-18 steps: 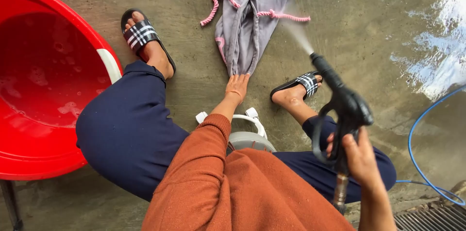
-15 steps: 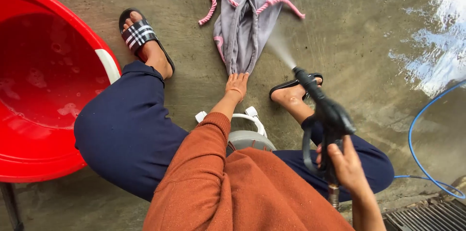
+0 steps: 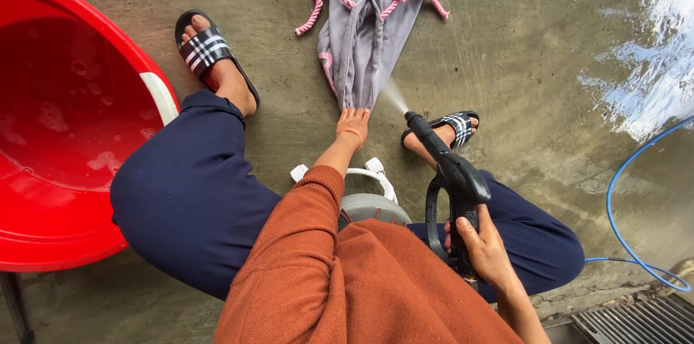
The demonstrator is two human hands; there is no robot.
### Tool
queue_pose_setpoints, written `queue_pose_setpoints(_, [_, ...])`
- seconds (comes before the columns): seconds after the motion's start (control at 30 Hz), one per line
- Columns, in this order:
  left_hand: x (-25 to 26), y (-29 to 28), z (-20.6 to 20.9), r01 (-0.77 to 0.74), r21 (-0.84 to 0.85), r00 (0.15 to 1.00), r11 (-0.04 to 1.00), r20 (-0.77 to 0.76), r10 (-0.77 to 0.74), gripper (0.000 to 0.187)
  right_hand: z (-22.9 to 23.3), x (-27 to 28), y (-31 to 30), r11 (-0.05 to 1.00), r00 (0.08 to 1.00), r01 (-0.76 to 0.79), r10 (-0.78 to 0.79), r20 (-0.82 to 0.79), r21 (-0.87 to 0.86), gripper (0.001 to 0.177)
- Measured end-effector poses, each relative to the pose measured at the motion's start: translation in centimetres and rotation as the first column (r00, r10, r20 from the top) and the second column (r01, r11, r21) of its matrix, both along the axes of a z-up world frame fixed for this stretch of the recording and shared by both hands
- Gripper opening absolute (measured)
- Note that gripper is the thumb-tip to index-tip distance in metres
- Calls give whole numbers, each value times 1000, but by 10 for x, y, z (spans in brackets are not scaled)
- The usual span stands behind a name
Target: Pressure washing a grey hoodie laid out on a concrete floor using a high-pressure water spray nozzle.
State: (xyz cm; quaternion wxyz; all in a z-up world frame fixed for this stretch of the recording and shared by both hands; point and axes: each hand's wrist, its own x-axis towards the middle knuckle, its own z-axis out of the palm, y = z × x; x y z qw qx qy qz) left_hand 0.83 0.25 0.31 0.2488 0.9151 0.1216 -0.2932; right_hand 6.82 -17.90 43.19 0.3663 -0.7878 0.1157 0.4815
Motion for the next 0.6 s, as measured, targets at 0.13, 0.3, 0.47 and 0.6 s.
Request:
queue_pose_setpoints(0.13, [-2, 0, -1, -25, -43, 999, 999, -27, 24, 78, 8, -3, 6, 998, 996, -60, 60, 65, -4, 54])
queue_pose_setpoints(0.3, [-3, 0, -4, 15, 45, 997, 999, 71, -18, 55, -1, -8, 3, 972, 991, -134, 137, 2, -193, 45])
queue_pose_setpoints(0.47, [-12, -23, -25, 25, 70, 995, 997, 100, -32, 59, -8, -13, 2, 951, 977, -215, 210, -44, -223, 34])
queue_pose_setpoints(0.6, [-12, -40, -28, 46, 188, 996, 981, 71, -61, 46, -2, -11, 11, 965, 979, -199, 205, 16, -172, 59])
